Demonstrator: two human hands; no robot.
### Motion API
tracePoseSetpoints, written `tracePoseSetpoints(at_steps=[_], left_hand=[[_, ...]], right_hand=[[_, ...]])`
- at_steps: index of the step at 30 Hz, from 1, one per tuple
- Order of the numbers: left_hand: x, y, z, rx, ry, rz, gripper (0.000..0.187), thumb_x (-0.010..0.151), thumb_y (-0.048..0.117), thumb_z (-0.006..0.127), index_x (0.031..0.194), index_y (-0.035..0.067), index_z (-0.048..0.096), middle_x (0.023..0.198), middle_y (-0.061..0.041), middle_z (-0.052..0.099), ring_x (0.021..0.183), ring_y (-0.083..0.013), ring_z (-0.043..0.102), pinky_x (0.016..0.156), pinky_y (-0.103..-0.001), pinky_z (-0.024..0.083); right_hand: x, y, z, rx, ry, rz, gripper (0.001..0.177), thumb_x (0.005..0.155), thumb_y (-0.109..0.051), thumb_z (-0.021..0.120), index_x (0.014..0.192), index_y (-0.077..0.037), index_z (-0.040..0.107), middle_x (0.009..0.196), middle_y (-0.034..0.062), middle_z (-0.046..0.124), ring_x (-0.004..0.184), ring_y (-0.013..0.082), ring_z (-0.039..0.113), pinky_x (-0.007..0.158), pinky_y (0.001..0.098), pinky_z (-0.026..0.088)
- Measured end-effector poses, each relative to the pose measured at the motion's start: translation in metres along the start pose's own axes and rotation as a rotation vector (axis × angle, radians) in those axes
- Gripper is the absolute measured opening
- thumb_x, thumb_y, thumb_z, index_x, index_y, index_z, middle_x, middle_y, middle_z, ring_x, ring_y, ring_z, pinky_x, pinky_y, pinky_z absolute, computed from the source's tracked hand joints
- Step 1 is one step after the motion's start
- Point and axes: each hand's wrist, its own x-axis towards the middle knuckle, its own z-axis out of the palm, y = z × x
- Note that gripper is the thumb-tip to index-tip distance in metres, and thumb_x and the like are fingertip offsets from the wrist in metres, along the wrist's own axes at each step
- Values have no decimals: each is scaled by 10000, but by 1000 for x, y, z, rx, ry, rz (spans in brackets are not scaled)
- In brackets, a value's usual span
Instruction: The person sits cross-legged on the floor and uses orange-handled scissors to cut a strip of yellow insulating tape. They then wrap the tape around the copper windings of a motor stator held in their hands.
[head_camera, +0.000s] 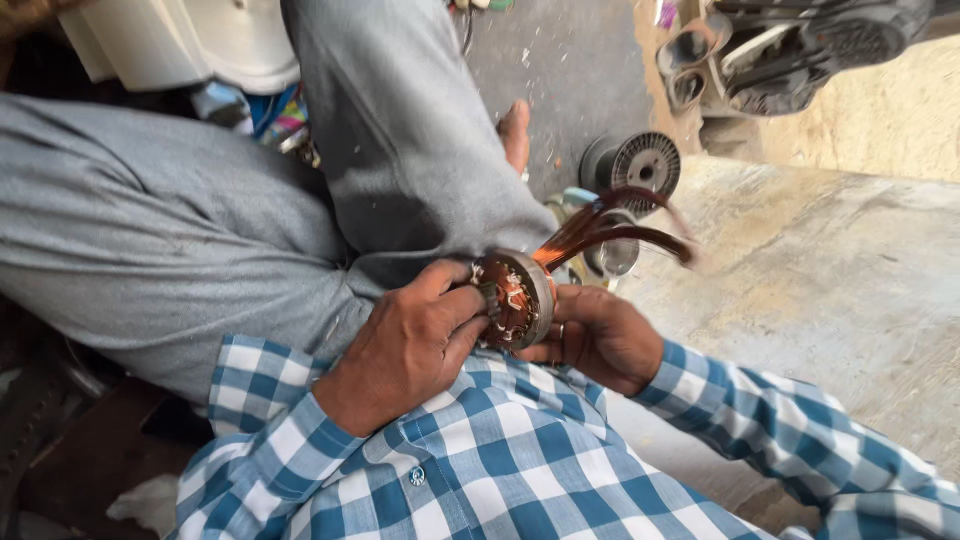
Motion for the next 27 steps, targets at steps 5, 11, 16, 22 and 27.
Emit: tracePoseSetpoints(at_steps=[5,11,16,22,27], left_hand=[[5,4,-5,-67,33,20,132,807,33,752,923,-26,726,1023,-183,695,862,-339,737,734,-401,602],[-8,30,-11,-37,24,95,164,795,53,771,940,-8,723,1085,-189,685,868,-336,736,737,-391,611],[-7,41,-22,-49,-130,30,182,855,62,766,1027,15,728,1138,-156,668,933,-285,740,787,-350,629],[-16,11,-35,-17,-83,138,275,766,4,759,1028,85,753,1327,-235,616,1170,-349,665,932,-380,584],[-27,-17,-46,8,-203,-79,251,767,1,735,979,129,776,1337,-208,643,1252,-323,638,971,-403,588]], right_hand=[[7,-3,2,42,-87,-27,450,1020,-261,612,1345,48,580,1206,194,702,1042,240,723,873,356,621],[6,7,-5,14,-263,-164,551,911,-159,752,1372,-35,477,1266,166,658,1090,256,717,953,425,633],[14,16,4,-50,-224,-224,642,922,-140,765,1466,38,475,1299,204,649,1084,257,710,908,407,629],[34,17,-5,81,-318,-234,670,949,-160,738,1521,6,432,1265,229,670,1071,288,717,887,390,629],[39,14,-15,169,-277,-142,618,1019,-214,643,1534,34,410,1316,236,641,1152,299,681,951,419,602]])
